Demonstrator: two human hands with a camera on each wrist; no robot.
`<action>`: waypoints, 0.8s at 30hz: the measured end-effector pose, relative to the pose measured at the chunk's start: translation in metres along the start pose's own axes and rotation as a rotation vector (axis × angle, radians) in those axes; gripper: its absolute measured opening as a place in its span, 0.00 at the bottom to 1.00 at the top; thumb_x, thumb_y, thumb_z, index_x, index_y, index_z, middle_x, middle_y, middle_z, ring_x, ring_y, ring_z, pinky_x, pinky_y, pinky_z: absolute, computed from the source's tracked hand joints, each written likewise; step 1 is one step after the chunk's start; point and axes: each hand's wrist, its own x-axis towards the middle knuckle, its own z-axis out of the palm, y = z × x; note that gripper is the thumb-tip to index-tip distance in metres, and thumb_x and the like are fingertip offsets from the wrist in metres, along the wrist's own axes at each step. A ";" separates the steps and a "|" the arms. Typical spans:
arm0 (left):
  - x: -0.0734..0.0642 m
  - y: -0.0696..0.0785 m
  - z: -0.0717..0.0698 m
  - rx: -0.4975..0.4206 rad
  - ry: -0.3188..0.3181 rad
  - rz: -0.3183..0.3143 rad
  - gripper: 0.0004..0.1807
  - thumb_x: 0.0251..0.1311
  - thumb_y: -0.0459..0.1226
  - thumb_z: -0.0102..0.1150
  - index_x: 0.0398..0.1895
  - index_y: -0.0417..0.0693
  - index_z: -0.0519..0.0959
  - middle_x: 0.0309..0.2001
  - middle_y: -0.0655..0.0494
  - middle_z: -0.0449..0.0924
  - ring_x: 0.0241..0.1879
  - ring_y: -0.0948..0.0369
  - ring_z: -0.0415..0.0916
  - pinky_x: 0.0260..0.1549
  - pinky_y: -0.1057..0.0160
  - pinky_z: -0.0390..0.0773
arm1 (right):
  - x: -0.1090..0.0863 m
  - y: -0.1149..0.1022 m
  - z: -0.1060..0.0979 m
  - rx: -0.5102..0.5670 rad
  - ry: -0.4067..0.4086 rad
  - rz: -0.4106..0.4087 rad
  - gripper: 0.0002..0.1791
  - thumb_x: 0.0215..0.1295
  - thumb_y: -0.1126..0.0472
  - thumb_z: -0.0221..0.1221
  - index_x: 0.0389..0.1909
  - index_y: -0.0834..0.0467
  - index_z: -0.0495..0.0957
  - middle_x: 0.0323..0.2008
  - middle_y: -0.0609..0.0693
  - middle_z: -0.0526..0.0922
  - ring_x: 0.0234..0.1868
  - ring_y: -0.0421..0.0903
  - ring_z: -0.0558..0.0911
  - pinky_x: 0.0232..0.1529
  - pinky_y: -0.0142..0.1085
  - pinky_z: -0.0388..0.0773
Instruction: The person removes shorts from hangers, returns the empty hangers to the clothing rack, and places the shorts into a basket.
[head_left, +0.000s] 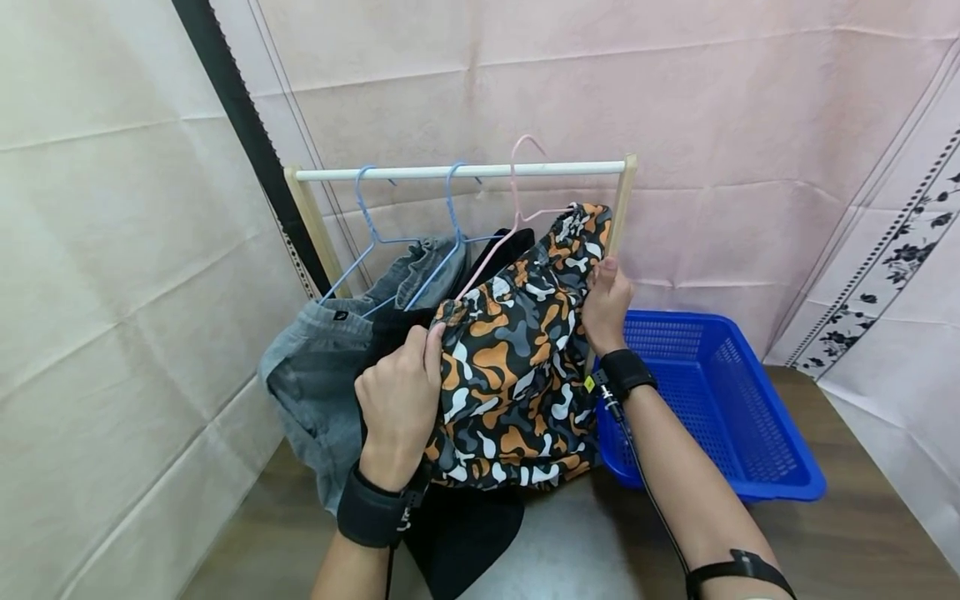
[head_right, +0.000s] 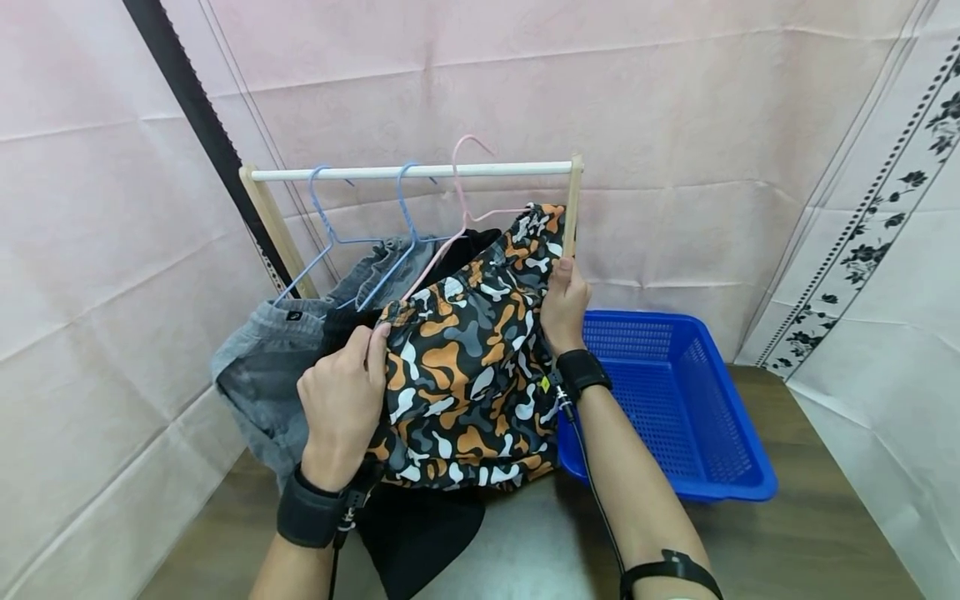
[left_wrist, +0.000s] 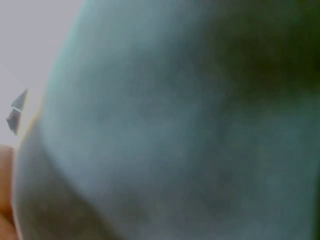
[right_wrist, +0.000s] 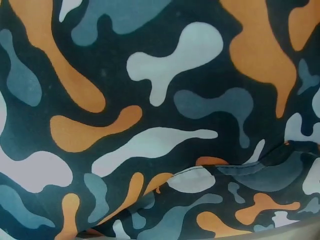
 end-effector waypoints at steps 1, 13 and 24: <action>-0.001 0.000 -0.001 -0.002 0.002 0.002 0.25 0.81 0.46 0.53 0.22 0.48 0.66 0.09 0.59 0.55 0.06 0.63 0.47 0.09 0.64 0.47 | 0.000 0.001 0.000 -0.001 0.002 0.001 0.38 0.73 0.21 0.36 0.21 0.51 0.58 0.17 0.45 0.56 0.18 0.43 0.55 0.28 0.34 0.52; -0.015 -0.006 -0.015 -0.007 0.038 -0.002 0.24 0.82 0.45 0.53 0.22 0.48 0.66 0.10 0.59 0.54 0.07 0.64 0.46 0.10 0.65 0.47 | 0.001 -0.004 -0.001 -0.075 0.048 -0.003 0.39 0.68 0.17 0.34 0.19 0.48 0.57 0.16 0.45 0.56 0.17 0.42 0.55 0.26 0.34 0.52; -0.026 -0.022 -0.034 -0.048 0.014 -0.032 0.22 0.80 0.43 0.56 0.23 0.47 0.69 0.10 0.60 0.54 0.09 0.67 0.45 0.11 0.65 0.49 | 0.001 -0.002 0.001 -0.068 0.047 -0.010 0.41 0.68 0.17 0.34 0.19 0.50 0.58 0.15 0.44 0.57 0.17 0.40 0.55 0.26 0.34 0.53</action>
